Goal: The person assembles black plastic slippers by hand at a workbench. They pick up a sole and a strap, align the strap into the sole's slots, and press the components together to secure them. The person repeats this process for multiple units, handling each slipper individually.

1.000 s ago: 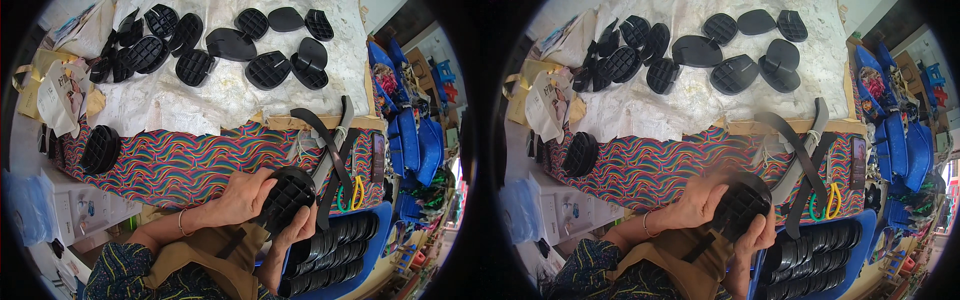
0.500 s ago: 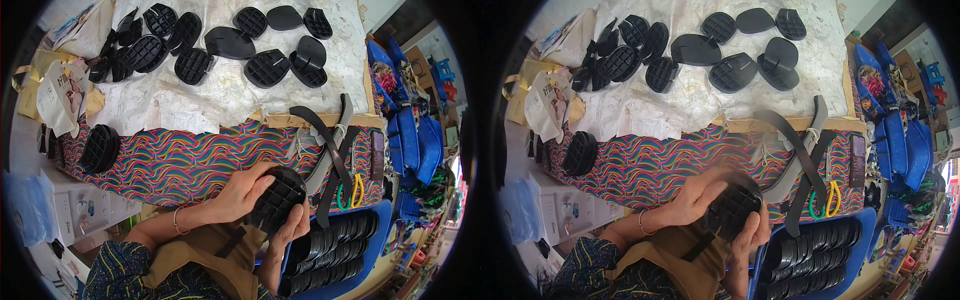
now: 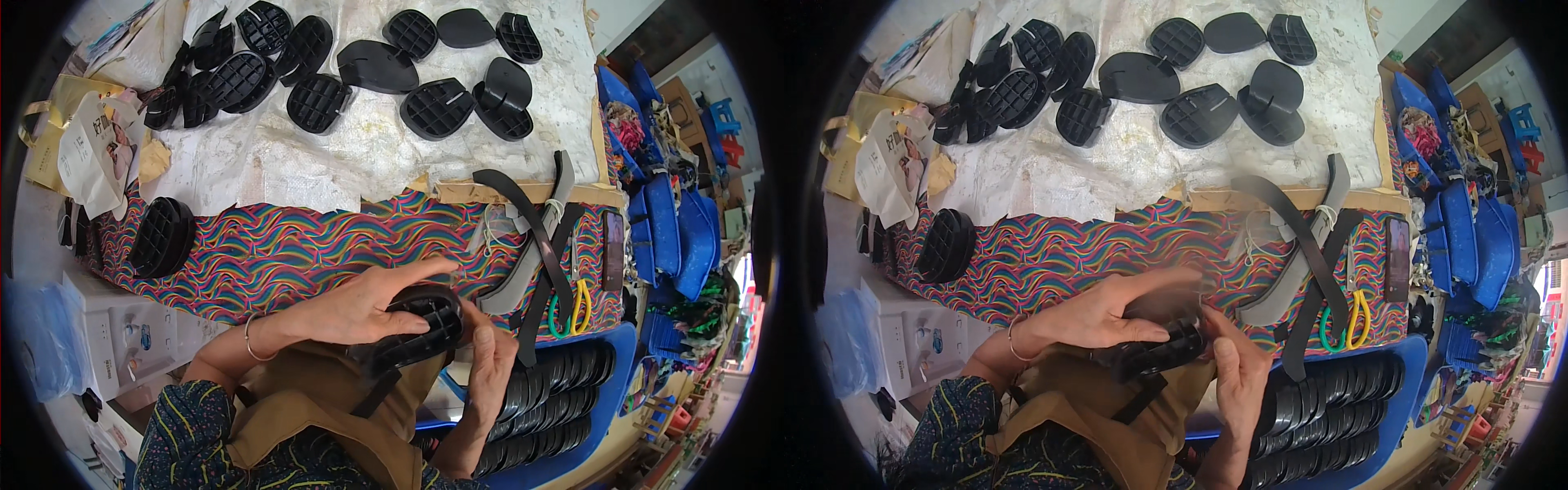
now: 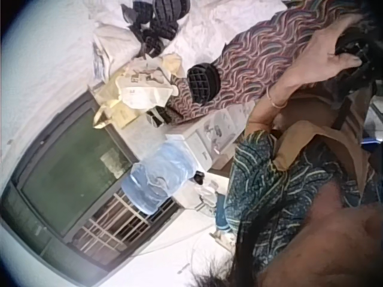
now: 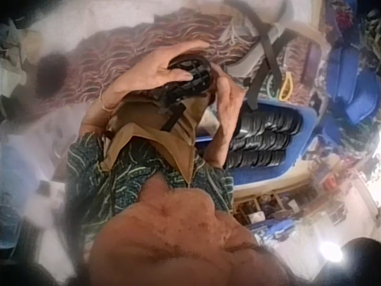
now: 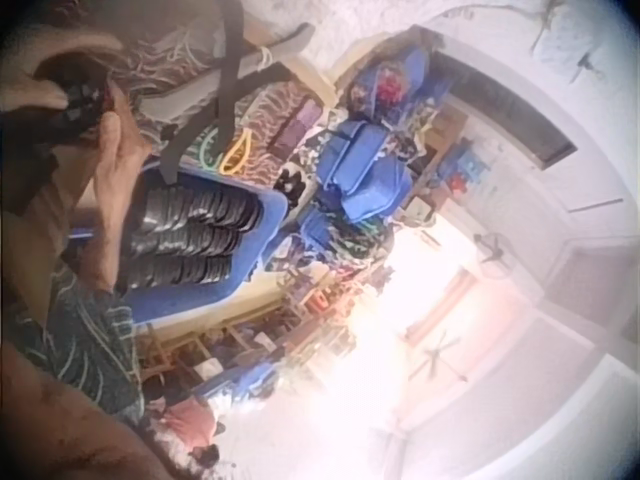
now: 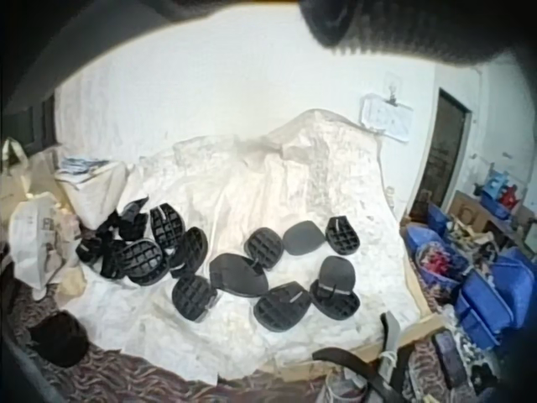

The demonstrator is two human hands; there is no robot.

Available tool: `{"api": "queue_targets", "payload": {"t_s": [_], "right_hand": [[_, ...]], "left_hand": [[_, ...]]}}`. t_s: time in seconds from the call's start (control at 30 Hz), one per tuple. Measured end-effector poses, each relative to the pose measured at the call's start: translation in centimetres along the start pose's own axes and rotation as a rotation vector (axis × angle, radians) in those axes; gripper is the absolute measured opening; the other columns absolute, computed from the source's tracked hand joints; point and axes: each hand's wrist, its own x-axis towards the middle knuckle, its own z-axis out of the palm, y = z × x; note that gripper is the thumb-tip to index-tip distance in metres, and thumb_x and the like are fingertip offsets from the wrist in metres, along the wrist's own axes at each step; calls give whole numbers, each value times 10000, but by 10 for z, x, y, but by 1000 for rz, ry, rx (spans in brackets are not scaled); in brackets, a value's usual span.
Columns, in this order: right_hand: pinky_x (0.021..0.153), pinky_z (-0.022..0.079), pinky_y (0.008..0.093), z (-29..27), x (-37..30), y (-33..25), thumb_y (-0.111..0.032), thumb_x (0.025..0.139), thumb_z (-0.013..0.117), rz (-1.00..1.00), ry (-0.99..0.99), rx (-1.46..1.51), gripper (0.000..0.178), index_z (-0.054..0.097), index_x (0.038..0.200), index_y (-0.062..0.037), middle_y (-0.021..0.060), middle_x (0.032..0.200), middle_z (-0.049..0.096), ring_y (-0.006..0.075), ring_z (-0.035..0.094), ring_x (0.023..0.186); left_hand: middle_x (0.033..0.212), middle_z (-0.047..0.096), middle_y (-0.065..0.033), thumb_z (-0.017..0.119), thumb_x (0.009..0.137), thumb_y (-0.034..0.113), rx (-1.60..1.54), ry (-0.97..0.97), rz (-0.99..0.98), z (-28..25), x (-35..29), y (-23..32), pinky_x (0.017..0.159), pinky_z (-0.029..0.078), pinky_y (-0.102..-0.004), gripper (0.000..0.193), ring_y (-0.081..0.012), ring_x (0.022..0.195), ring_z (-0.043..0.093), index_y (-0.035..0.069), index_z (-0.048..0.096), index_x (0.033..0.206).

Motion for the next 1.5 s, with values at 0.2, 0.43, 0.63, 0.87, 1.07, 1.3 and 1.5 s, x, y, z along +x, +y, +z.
{"api": "queue_targets", "payload": {"t_s": [0.2,0.43,0.63,0.87,1.07,1.3,1.5], "right_hand": [[563,460,285,-5,33,-20,-169,959,620,-35,-253,-127,240,700,1045,40,84,745,671,122,572,584],[601,510,377,8,24,9,18,897,600,-517,-206,-528,241,602,1138,11,183,836,659,349,669,703],[742,539,344,33,5,15,-11,990,475,-353,145,-365,268,576,1235,29,205,1007,683,305,708,859],[938,474,322,64,-7,15,-133,1046,418,-157,422,-98,343,560,1292,59,167,1217,641,227,626,1090],[905,486,299,28,-3,19,-110,1009,515,-26,196,260,361,567,1316,74,141,1204,654,182,629,1038],[698,464,175,1,3,16,18,928,606,-69,81,70,355,625,1282,11,56,1104,706,37,589,811],[678,519,209,11,5,16,62,883,627,-76,174,38,339,663,1218,20,91,984,732,64,650,801]], "left_hand": [[1275,600,-196,708,804,102,48,-136,19,-1,3,-15,979,471,-384,705,-304,1158,617,5,395,1429],[1282,576,-144,675,807,39,-158,-215,-139,-5,3,-12,1018,428,-341,655,-210,1174,561,-16,420,1407],[1364,542,-122,659,840,-33,-341,-53,-179,3,5,-15,1090,386,-338,622,-184,1276,501,-8,427,1417],[1311,561,-121,652,820,-34,-320,134,-124,17,4,-11,1041,435,-333,616,-183,1235,540,0,435,1396],[1349,554,-105,674,863,12,-238,163,-130,6,6,-9,1090,383,-337,588,-187,1281,508,15,446,1406],[1358,550,-104,682,840,-11,-182,147,-68,3,8,-9,1088,383,-336,613,-187,1285,506,12,449,1406],[1369,546,-99,669,847,-31,-159,102,-115,4,11,-5,1067,407,-340,619,-184,1276,513,15,433,1417]]}}
